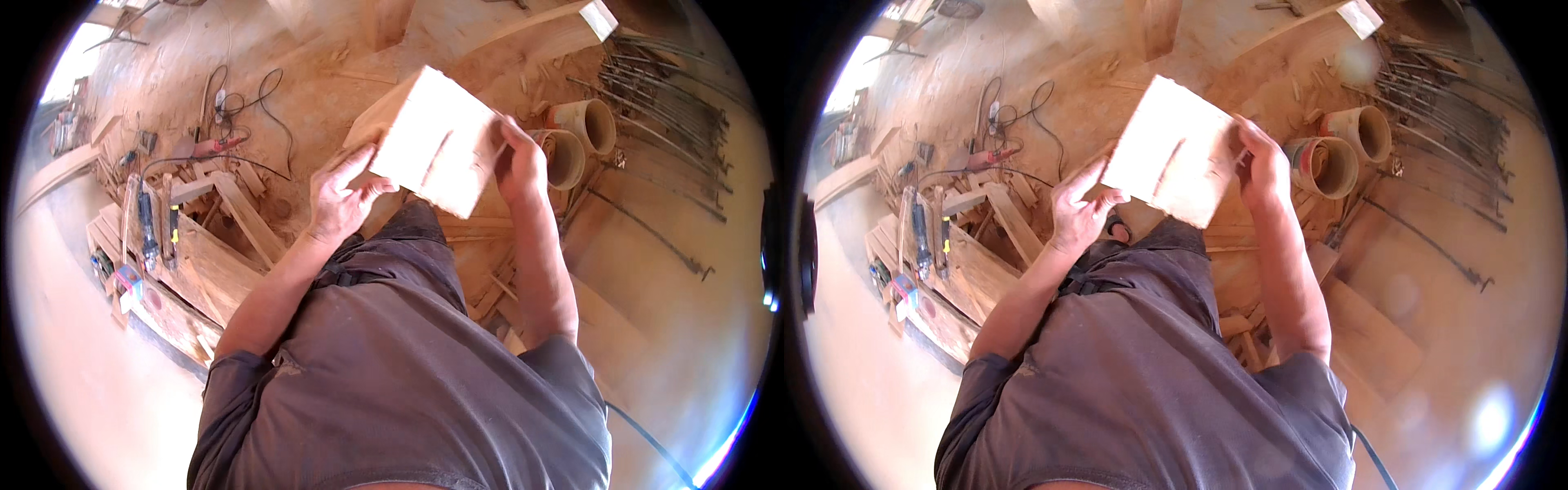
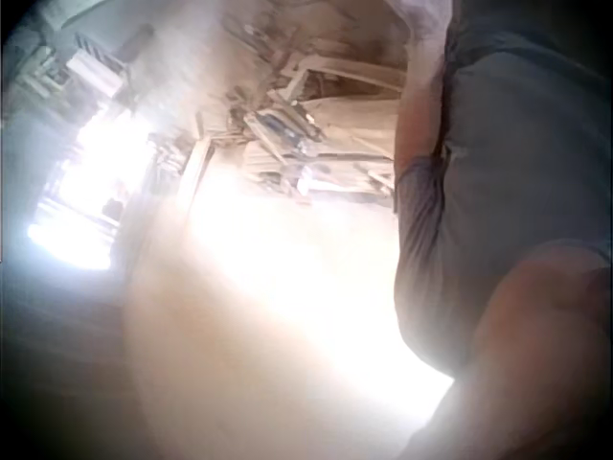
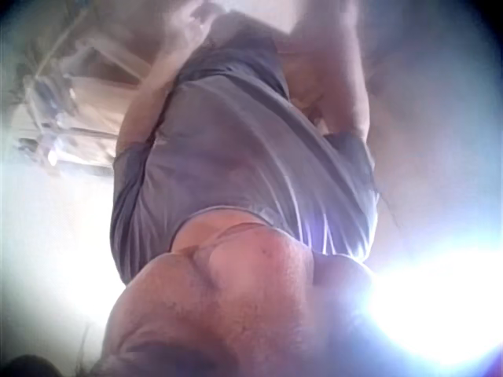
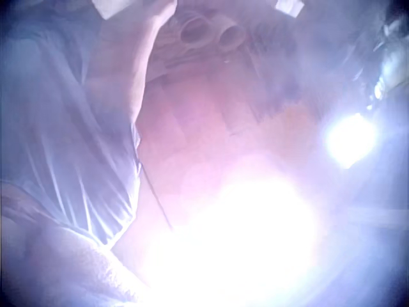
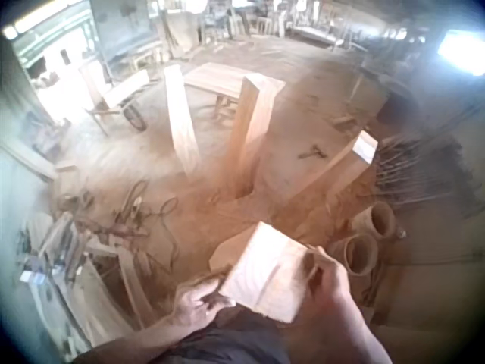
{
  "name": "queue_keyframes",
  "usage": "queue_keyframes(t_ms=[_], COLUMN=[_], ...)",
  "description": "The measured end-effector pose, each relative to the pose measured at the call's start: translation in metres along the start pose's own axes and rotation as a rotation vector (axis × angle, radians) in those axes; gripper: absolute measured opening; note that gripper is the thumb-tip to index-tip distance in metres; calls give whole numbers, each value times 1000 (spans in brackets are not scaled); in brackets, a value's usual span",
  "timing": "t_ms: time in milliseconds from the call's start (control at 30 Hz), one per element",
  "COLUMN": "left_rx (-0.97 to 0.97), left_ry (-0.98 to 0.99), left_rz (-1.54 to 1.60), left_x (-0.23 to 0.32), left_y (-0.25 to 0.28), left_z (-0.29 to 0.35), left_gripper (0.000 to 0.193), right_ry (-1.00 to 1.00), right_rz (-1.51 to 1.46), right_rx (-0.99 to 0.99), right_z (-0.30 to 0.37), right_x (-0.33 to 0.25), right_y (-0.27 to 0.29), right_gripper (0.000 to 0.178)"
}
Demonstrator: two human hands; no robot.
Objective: The person uses an angle grinder to smooth a curved wooden piece, then inserts a thin wooden strip into a groove and hammers it into place. The person repeats the grinding and hammering process on the same piece before inspecting the finished assembly.
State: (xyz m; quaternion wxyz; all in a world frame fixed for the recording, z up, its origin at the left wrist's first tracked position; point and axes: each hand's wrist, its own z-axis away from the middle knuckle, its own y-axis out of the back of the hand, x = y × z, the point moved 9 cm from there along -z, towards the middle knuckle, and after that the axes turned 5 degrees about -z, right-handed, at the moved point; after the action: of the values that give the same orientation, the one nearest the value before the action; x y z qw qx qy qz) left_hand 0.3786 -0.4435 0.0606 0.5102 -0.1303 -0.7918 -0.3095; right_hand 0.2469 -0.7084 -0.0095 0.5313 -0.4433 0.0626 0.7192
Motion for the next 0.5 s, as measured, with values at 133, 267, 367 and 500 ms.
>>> queue_keyframes(t_ms=[133, 267, 367, 500], left_rx=[-324, -346, -169, -48], left_ry=[142, 794, 1092, 1319], left_rz=[-52, 304, 710, 917], left_x=[18, -80, -158, -224], left_y=[-39, -48, -56, -68], left_z=[22, 97, 163, 185], left_gripper=[52, 52, 67, 78], right_ry=[-129, -179, -200, -278], right_rz=[-160, 39, 199, 105], right_rx=[184, 408, 566, 643], right_z=[31, 48, 62, 99], right_x=[-23, -13, -10, 12], right_y=[50, 133, 197, 254], right_gripper=[26, 39, 42, 43])
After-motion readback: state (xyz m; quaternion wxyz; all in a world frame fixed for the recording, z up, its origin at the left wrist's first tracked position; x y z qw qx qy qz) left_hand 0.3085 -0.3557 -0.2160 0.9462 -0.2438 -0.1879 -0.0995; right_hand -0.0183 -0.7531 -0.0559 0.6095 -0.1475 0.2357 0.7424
